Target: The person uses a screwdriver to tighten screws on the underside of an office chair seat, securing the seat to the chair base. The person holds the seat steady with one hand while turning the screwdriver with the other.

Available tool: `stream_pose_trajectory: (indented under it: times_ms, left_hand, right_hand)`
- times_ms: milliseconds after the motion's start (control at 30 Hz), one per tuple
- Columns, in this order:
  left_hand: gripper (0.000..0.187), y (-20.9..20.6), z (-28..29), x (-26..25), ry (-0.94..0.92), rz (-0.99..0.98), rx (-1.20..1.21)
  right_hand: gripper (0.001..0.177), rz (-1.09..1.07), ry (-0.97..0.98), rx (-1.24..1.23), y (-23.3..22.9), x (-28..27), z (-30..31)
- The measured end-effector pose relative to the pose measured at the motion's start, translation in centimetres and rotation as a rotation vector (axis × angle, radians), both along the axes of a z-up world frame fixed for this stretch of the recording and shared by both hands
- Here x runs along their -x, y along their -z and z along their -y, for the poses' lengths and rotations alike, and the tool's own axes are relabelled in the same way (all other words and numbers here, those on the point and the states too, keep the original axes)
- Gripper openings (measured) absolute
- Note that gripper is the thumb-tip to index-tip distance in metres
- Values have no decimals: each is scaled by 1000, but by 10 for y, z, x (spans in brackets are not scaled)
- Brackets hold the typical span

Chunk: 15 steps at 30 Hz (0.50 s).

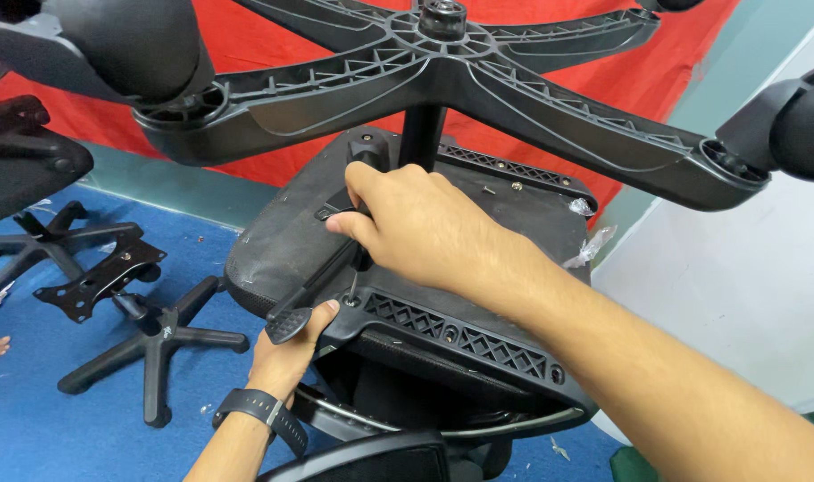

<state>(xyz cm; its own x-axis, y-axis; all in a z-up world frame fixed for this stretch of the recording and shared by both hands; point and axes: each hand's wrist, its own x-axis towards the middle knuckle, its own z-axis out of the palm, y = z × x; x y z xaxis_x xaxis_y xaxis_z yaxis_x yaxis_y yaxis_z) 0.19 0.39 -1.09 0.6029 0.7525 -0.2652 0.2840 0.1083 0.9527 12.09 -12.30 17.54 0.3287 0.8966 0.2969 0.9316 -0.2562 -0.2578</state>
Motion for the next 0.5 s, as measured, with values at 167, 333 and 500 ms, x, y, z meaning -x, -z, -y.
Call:
stream_pose_trajectory:
  times_ms: [167, 333, 500]
  left_hand:
    - [71, -5, 2, 4, -24, -116, -33]
    - [65, -4, 1, 1, 8, -29, 32]
    - [64, 4, -1, -1, 1, 66, 33]
  right_hand:
    - [25, 23, -118, -163, 0, 2, 30]
    - [23, -42, -84, -185, 10, 0, 56]
    - [24, -98, -18, -163, 12, -4, 66]
